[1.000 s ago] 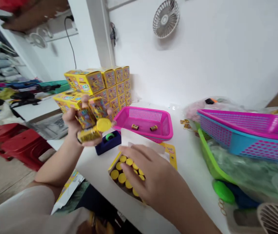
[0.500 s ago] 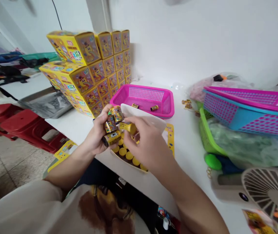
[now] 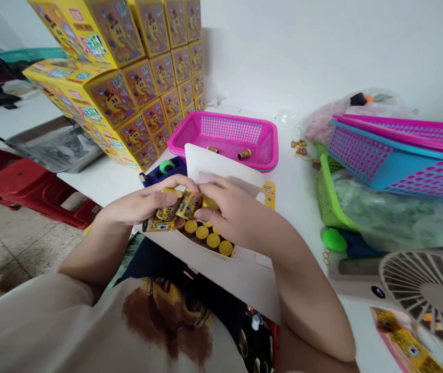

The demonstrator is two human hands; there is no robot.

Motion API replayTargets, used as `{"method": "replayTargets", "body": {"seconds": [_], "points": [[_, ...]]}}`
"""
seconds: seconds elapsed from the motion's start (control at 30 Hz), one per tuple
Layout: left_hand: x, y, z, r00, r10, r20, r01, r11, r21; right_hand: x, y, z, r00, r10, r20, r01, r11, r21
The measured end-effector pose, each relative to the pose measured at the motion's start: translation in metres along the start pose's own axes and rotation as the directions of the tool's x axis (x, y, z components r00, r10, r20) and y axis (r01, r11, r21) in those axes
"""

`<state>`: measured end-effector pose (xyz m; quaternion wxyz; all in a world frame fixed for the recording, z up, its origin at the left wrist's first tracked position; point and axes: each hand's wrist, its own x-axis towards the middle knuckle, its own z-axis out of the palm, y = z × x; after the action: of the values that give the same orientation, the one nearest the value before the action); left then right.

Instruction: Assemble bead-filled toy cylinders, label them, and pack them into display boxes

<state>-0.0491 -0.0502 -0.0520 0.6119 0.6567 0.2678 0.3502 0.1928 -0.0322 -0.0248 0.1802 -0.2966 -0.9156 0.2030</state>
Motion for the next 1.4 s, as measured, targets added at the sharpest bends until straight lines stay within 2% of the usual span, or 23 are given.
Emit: {"method": "replayTargets", "body": {"seconds": [0.17,0.27,0.33,0.4,0.57,0.7,0.83,0.9,0.97,1.1,1.3,1.4], "points": [[0.001,0.006,-0.001,0.998,0.061,0.008,-0.061,0.982,0.180,0.002,-0.001,0.001,0.997,0.058,0.044,-0.061,0.995,0.083],[-0.002,0.009,-0.005,0.995,0.010,-0.099,0.012,0.976,0.218,0.001,-0.003,0.002,0.984,0.169,-0.051,-0.167,0.985,0.040],[-0.006,0.010,-0.010,0.977,-0.010,-0.212,0.056,0.975,0.214,0.002,-0.006,0.005,0.957,0.264,-0.117,-0.270,0.962,-0.038],[-0.010,0.010,-0.015,0.955,-0.014,-0.297,0.075,0.978,0.194,0.006,-0.011,0.009,0.929,0.354,-0.109,-0.367,0.919,-0.144],[-0.017,0.010,-0.021,0.921,-0.043,-0.387,0.097,0.988,0.123,0.015,-0.023,0.024,0.838,0.544,-0.042,-0.498,0.731,-0.467],[-0.011,0.011,-0.014,0.946,-0.010,-0.324,0.080,0.976,0.205,0.017,-0.027,0.030,0.822,0.568,-0.037,-0.486,0.667,-0.565],[0.003,0.014,-0.006,0.977,0.085,-0.197,0.000,0.919,0.395,0.015,-0.026,0.031,0.832,0.553,-0.033,-0.458,0.653,-0.603],[0.008,0.016,-0.003,0.978,0.117,-0.173,-0.039,0.915,0.401,0.014,-0.025,0.034,0.846,0.530,-0.068,-0.447,0.633,-0.632],[0.009,0.016,-0.003,0.977,0.126,-0.169,-0.062,0.938,0.342,0.014,-0.024,0.037,0.856,0.512,-0.073,-0.424,0.615,-0.665],[0.002,0.011,-0.006,0.973,0.122,-0.196,-0.062,0.956,0.287,0.016,-0.024,0.040,0.866,0.500,-0.013,-0.378,0.638,-0.670],[-0.008,0.004,-0.014,0.960,0.120,-0.253,-0.049,0.962,0.270,0.018,-0.021,0.041,0.835,0.542,0.100,-0.348,0.659,-0.667],[-0.010,0.006,-0.016,0.953,0.133,-0.272,-0.055,0.959,0.277,0.013,-0.018,0.041,0.862,0.502,0.068,-0.344,0.679,-0.648]]}}
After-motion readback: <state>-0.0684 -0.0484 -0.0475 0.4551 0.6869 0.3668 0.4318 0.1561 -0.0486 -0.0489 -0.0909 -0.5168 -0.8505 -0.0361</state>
